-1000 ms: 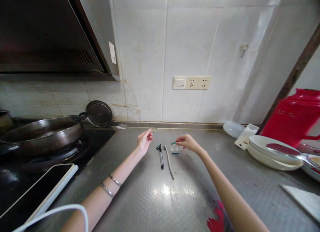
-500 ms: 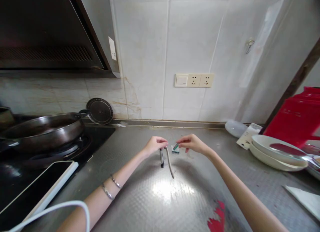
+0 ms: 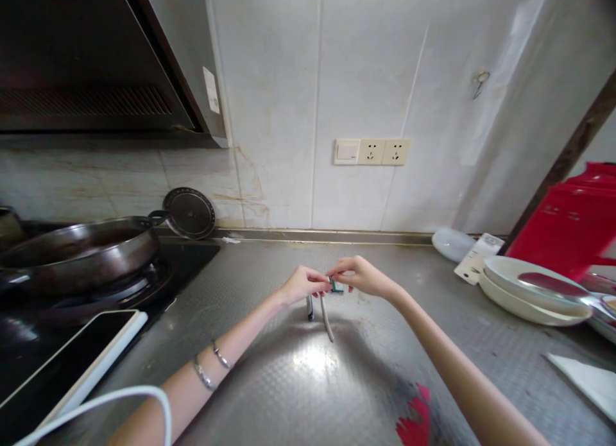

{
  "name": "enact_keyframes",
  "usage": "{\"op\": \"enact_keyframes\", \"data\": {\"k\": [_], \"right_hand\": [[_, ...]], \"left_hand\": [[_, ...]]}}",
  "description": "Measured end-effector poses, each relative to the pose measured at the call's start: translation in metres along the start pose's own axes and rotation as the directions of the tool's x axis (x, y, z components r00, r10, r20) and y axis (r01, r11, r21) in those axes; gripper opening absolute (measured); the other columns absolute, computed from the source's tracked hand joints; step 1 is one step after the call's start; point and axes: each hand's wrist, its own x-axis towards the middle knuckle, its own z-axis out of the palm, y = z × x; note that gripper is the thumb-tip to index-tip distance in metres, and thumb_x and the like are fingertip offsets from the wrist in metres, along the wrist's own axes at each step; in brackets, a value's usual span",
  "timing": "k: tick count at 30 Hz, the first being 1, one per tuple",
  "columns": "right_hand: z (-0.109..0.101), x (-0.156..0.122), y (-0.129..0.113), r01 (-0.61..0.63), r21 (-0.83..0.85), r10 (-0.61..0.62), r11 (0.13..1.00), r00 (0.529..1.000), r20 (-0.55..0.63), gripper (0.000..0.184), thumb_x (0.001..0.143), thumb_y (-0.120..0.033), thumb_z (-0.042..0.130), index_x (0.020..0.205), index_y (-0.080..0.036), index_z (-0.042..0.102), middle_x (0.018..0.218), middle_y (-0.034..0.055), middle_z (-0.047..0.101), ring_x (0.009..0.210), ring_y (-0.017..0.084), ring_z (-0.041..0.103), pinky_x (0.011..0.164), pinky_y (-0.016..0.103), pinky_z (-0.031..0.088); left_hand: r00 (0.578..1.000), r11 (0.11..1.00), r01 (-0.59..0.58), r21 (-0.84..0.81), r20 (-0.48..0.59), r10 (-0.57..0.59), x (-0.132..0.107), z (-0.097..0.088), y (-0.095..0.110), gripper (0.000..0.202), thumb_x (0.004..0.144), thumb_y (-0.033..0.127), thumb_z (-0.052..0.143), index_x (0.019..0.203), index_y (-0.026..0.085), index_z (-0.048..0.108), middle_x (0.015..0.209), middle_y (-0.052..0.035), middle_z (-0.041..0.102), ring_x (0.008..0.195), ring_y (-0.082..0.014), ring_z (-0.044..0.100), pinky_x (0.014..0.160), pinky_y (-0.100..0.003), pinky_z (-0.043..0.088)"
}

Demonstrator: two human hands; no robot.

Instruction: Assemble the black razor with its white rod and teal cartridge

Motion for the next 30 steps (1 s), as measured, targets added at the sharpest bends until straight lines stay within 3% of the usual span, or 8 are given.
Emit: {"op": "enact_keyframes", "data": {"k": [8,16,21,25,30], "right_hand": [[0.007,0.001,-0.010,0.113,-0.215,-0.130,0.970,0.989,-0.069,0.028,0.080,-0.018,0.048,0.096,-0.019,0.071,0.075,0.0039,0.064,0.067,0.012,0.056,0.061,0.021,0.043],[0.013,0.003,-0.008,0.094,-0.180,-0.117,0.979,0.985,-0.126,0.026,0.078,-0.019,0.050,0.097,-0.015,0.067,0.078,0.0041,0.069,0.073,0.014,0.060,0.068,0.024,0.044],[0.013,0.002,-0.008,0.087,-0.169,-0.114,0.982,0.980,-0.162,0.025,0.079,-0.021,0.052,0.097,-0.014,0.067,0.079,0.0045,0.069,0.075,0.015,0.061,0.068,0.024,0.045],[0.005,0.000,-0.010,0.093,-0.182,-0.128,0.979,0.974,-0.189,0.021,0.077,-0.025,0.057,0.094,-0.016,0.067,0.088,0.0058,0.068,0.076,0.015,0.061,0.067,0.024,0.046],[0.000,-0.001,-0.002,0.115,-0.261,-0.172,0.958,0.963,-0.207,0.018,0.075,-0.028,0.062,0.089,-0.018,0.066,0.083,0.0036,0.067,0.073,0.014,0.060,0.068,0.025,0.046]], "left_hand": [[0.997,0.994,0.047,-0.100,-0.049,-0.052,-0.001,0.000,0.005,0.032,0.064,0.040,0.069,0.071,0.010,0.070,0.063,-0.0051,0.065,0.054,-0.0101,0.055,0.054,-0.022,0.043],[0.999,0.995,0.038,-0.094,-0.031,-0.041,-0.003,0.001,0.008,0.027,0.064,0.037,0.070,0.068,0.010,0.069,0.062,-0.0042,0.065,0.055,-0.0105,0.055,0.054,-0.022,0.043],[0.995,0.992,0.051,-0.116,-0.082,-0.061,-0.003,0.003,0.006,0.024,0.064,0.035,0.069,0.066,0.011,0.069,0.060,-0.0036,0.064,0.054,-0.0099,0.054,0.054,-0.023,0.043],[0.987,0.971,0.061,-0.233,-0.134,-0.094,-0.001,0.001,0.007,0.024,0.062,0.033,0.071,0.068,0.010,0.070,0.062,-0.0043,0.065,0.054,-0.0093,0.055,0.055,-0.022,0.044],[0.960,0.894,0.058,-0.443,-0.222,-0.173,0.001,-0.002,0.009,0.022,0.059,0.028,0.075,0.068,0.009,0.069,0.065,-0.0061,0.066,0.054,-0.0094,0.056,0.054,-0.021,0.046]]}}
